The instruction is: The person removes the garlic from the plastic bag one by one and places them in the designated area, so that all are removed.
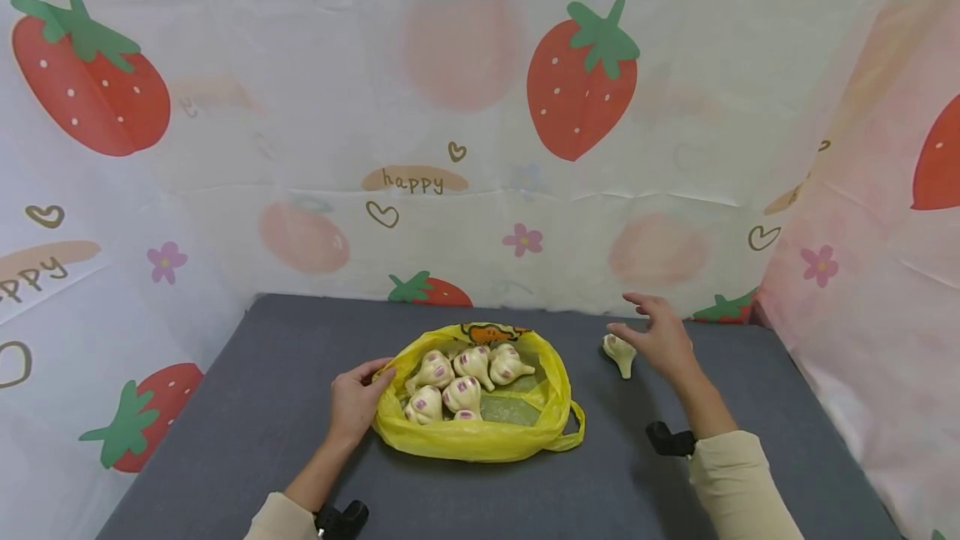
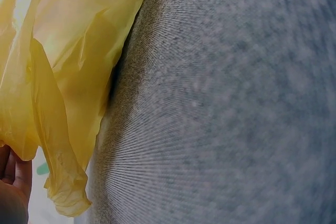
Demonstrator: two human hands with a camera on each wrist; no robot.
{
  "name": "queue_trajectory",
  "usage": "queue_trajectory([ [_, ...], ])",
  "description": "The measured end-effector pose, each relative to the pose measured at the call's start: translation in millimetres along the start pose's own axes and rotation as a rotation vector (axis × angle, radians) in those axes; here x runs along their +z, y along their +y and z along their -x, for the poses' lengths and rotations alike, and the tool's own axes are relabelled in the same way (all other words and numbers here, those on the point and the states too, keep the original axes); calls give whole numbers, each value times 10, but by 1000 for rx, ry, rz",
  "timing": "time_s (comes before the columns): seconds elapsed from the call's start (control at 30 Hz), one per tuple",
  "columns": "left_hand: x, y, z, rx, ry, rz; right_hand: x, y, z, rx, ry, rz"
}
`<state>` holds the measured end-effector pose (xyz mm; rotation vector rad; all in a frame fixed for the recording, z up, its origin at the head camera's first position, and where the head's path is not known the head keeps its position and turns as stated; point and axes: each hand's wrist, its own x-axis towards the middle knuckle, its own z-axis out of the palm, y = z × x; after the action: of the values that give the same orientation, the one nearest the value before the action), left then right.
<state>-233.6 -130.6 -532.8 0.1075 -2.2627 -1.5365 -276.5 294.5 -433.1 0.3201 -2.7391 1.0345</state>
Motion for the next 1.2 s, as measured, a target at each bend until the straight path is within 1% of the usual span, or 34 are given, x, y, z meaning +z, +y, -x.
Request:
queue_trajectory([
  [0.23, 6, -3, -15, 24, 3, -21, 107, -144, 1, -47, -40, 0],
  [0.57, -1, 8, -15, 18, -4, -13, 310, -288, -32, -156, -48, 7],
  [0.83, 0, 5, -21, -3, -10, -18, 461, -372, -27, -160, -91, 43],
  [1.03, 9, -6, -17, -12, -13, -14, 572, -433, -9, -153, -126, 26],
  [1.2, 21, -22, -15, -11, 2, -13, 659, -464, -8, -155, -161, 9],
])
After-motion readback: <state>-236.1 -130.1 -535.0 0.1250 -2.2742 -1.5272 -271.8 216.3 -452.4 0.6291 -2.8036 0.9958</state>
